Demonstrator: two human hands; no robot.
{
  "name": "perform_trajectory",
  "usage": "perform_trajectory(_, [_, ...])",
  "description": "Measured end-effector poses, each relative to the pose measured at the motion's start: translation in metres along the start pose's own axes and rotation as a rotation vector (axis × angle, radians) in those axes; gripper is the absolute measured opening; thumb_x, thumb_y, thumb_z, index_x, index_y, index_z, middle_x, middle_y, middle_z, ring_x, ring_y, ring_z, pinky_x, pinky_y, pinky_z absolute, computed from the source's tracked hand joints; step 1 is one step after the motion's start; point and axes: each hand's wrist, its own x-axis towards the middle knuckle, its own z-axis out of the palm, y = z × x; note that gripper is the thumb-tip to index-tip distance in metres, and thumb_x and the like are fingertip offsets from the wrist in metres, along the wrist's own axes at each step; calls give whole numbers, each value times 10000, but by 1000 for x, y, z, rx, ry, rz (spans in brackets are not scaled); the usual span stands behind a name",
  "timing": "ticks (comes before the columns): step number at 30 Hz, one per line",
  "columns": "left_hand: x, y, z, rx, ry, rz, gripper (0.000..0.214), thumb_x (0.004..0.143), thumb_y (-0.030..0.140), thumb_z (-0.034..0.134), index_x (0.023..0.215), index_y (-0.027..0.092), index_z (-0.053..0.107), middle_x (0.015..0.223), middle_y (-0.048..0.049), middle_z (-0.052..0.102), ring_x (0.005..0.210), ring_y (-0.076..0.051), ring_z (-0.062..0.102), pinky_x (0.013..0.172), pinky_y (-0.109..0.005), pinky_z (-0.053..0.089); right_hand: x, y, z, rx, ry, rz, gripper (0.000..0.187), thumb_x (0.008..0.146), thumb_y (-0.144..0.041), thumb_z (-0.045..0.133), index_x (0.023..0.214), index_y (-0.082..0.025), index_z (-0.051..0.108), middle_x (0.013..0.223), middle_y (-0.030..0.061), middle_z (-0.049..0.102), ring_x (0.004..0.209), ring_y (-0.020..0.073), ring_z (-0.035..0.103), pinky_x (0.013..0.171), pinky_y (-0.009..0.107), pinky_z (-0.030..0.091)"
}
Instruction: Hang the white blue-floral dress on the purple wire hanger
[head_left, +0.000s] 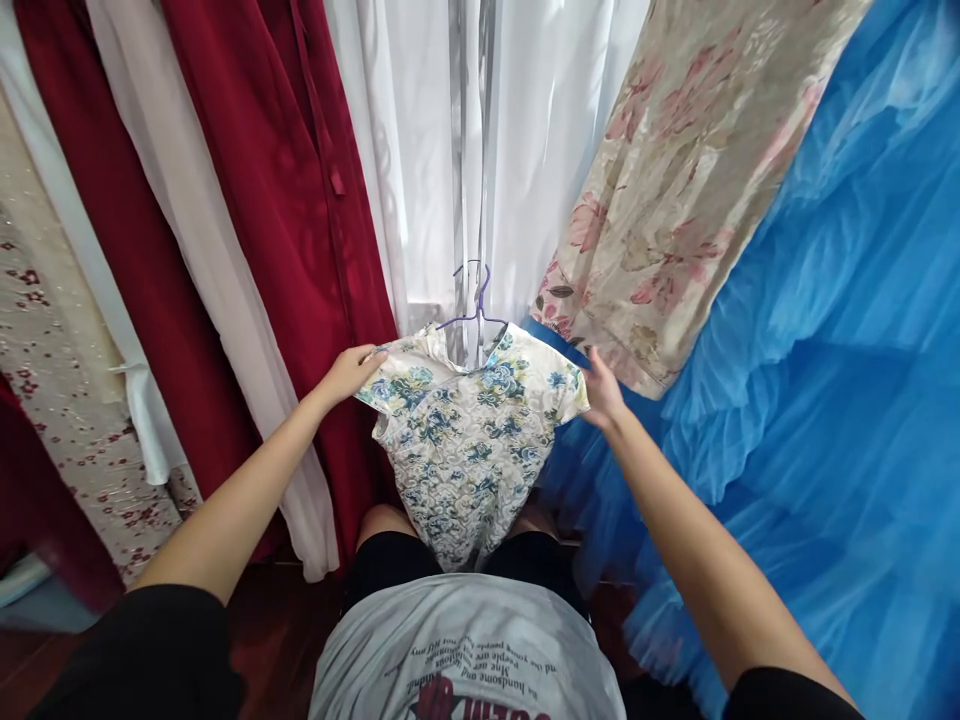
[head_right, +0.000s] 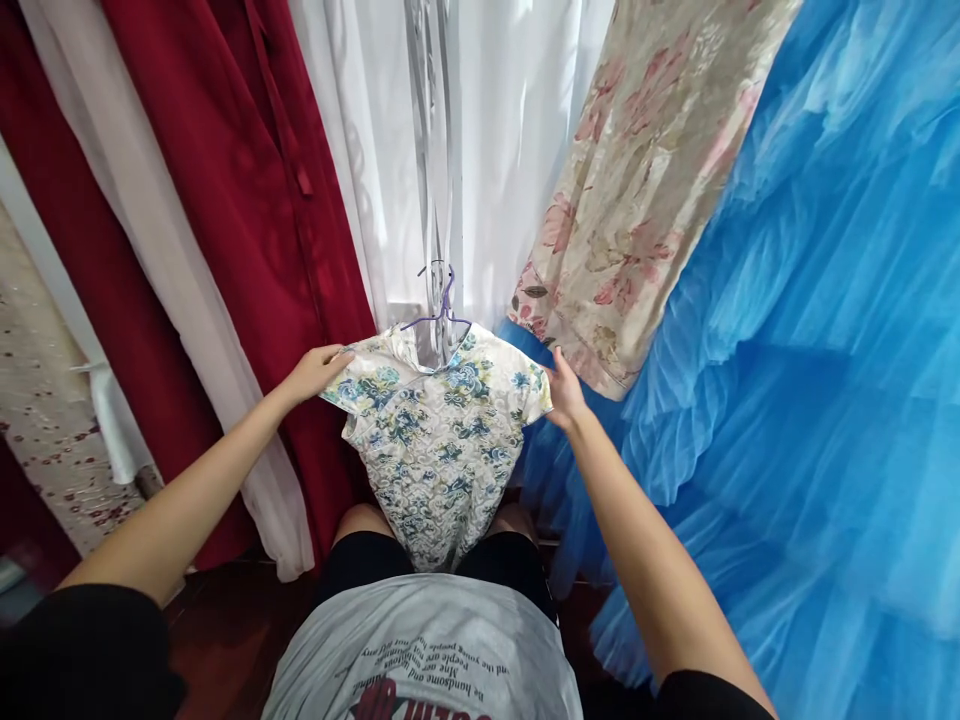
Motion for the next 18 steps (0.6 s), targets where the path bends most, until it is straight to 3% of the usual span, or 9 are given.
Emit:
perform_trajectory(2, [-10, -12, 0, -70, 76, -34, 554, 669, 698, 759, 723, 153, 674, 634, -17, 619, 574, -155, 511, 551, -255, 397, -3, -13, -8, 1, -33, 38, 474, 800, -648, 687, 856, -179, 723, 723, 60, 756, 685, 241, 727, 629, 332, 561])
perform_trajectory(4, [-11, -11, 10, -147, 171, -40, 607, 724, 738, 684, 844, 142, 681, 737, -46, 667, 628, -166, 567, 587, -268, 450, -3, -27, -7, -31, 17, 15, 336, 728, -495, 808, 761, -177, 706, 631, 17, 717, 551, 189, 660, 544, 276, 520])
perform_trajectory(7, [3, 13, 23, -298, 313, -6, 549, 773, 648, 694, 980, 141, 669, 885, -73, 694, 754, -184, 634, 706, -295, 513, -1, -49, 2, 16, 219, -69, 261, 747, -403, 782, 667, -180, 671, 545, -5, 662, 477, 163, 583, 474, 261, 470])
perform_trajectory(9, [14, 37, 27, -321, 322, 70, 498, 792, 543, 704, 1094, 151, 655, 983, -84, 694, 861, -217, 661, 803, -342, 538, -7, -60, 7, 119, 342, -77, 240, 768, -384, 742, 661, -184, 664, 539, -2, 651, 513, 181, 601, 484, 273, 483])
perform_trajectory(12, [16, 63, 32, 17, 178, 282, 642, 740, 379, 746, 1328, 196, 562, 1264, -113, 627, 1165, -306, 606, 1025, -477, 484, -42, -66, 17, 202, 436, -137, 216, 784, -396, 728, 759, -184, 698, 610, -3, 669, 597, 192, 636, 532, 274, 514])
perform_trajectory(14, [4, 67, 44, 360, 113, 421, 865, 679, 293, 790, 1469, 238, 443, 1502, -140, 453, 1394, -385, 420, 1163, -591, 323, -82, -63, 30, 176, 446, -217, 235, 798, -427, 739, 814, -195, 704, 644, -14, 658, 590, 173, 614, 525, 257, 501])
perform_trajectory(16, [-13, 60, 65, 583, 102, 542, 1024, 682, 254, 802, 1566, 272, 285, 1624, -154, 275, 1498, -424, 241, 1215, -664, 139, -127, -59, 48, 133, 392, -193, 269, 816, -462, 747, 778, -205, 675, 602, -26, 600, 521, 146, 545, 471, 238, 450])
perform_trajectory(18, [-29, 46, 90, 604, 103, 647, 1047, 741, 266, 787, 1597, 270, 184, 1617, -177, 281, 1498, -413, 251, 1224, -668, 99, -166, -57, 69, 83, 199, -126, 313, 860, -499, 719, 772, -206, 653, 615, -26, 573, 509, 123, 497, 452, 218, 406])
